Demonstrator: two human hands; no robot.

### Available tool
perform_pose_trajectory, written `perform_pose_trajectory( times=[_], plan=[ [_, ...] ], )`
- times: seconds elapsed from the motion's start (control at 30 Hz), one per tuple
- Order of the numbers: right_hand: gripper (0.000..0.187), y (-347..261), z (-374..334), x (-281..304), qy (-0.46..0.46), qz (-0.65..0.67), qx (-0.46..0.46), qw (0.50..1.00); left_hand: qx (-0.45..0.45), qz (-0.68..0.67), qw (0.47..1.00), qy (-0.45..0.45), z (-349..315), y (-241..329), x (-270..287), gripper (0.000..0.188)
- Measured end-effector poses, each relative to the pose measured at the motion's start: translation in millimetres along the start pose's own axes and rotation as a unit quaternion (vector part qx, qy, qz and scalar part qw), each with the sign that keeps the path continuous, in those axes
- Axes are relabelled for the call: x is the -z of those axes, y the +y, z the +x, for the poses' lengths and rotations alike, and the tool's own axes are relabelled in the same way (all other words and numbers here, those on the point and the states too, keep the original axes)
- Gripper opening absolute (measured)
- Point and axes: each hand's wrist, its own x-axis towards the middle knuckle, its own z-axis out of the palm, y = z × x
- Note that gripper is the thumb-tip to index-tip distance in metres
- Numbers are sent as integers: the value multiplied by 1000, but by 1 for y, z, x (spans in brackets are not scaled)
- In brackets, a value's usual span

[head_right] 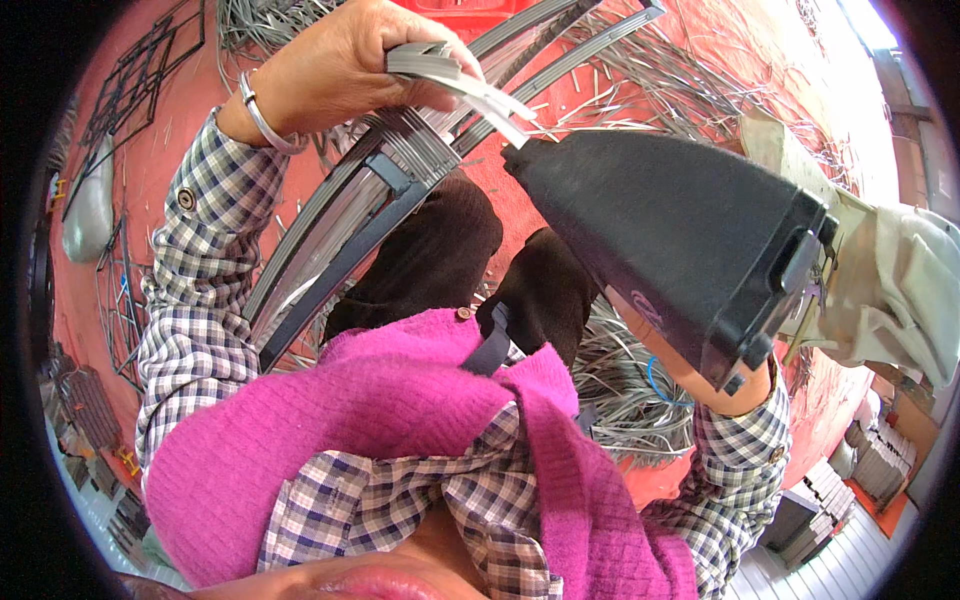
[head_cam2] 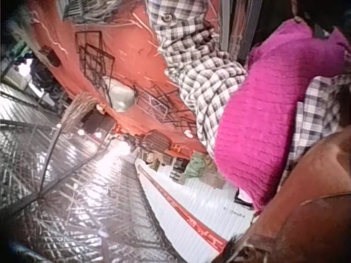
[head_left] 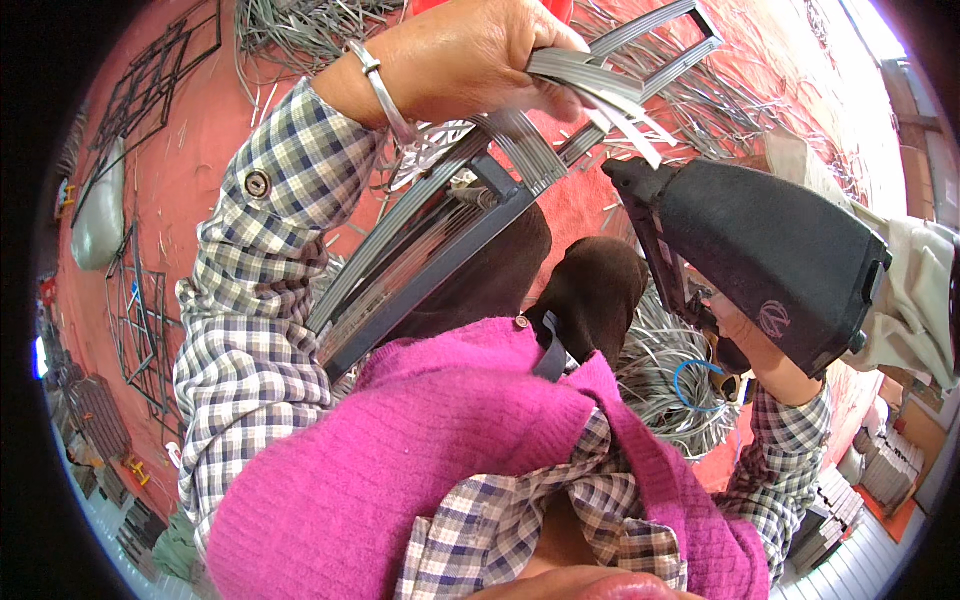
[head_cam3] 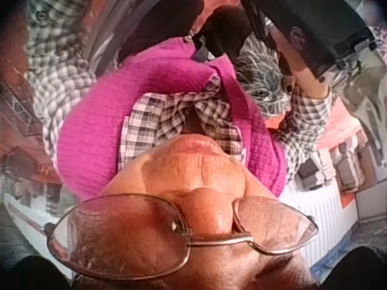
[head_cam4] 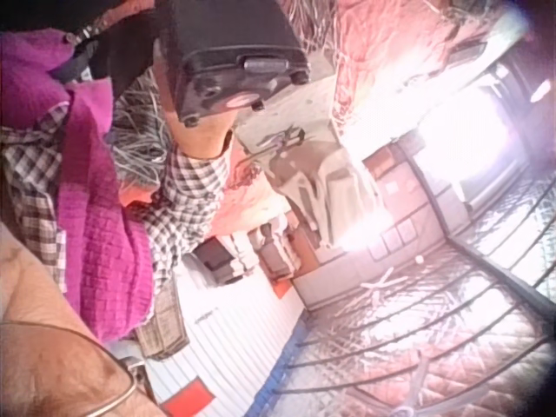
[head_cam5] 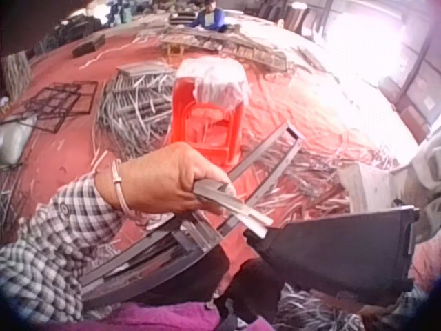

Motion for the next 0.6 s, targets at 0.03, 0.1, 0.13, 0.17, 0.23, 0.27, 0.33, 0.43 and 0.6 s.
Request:
perform_pose_trajectory(
  times=[0.03, 0.1, 0.13, 0.17, 0.23, 0.27, 0.33, 0.43, 0.6],
  plan=[
    [37, -1, 1, -1, 5, -16, 11, 1000, -31, 44, 998, 39, 1, 0, -2, 13],
    [37, -1, 2, -1, 14, -42, 29, 999, -97, 77, 984, 125, 3, 3, -5, 16],
    [37, -1, 1, 0, 19, -57, 36, 998, -91, 80, 981, 150, 2, 6, -5, 18],
    [37, 0, 1, -1, 26, -71, 45, 996, -86, 85, 978, 172, 1, 11, -4, 21],
    [37, 2, -2, -1, 45, -99, 53, 993, -56, -12, 984, 168, -1, 21, -1, 32],
    [37, 3, -4, -2, 56, -86, 40, 994, -26, -115, 982, 149, 1, 25, 1, 40],
    [36, 4, -10, -3, 84, -21, -10, 996, 39, -207, 968, 134, -1, 34, 3, 40],
    [33, 6, -19, -7, 121, 84, -73, 986, 62, -254, 953, 150, 8, 36, -2, 35],
    [37, 2, -28, -27, 149, 221, -147, 953, 49, -225, 969, 90, 9, 24, -14, 43]
  ],
)
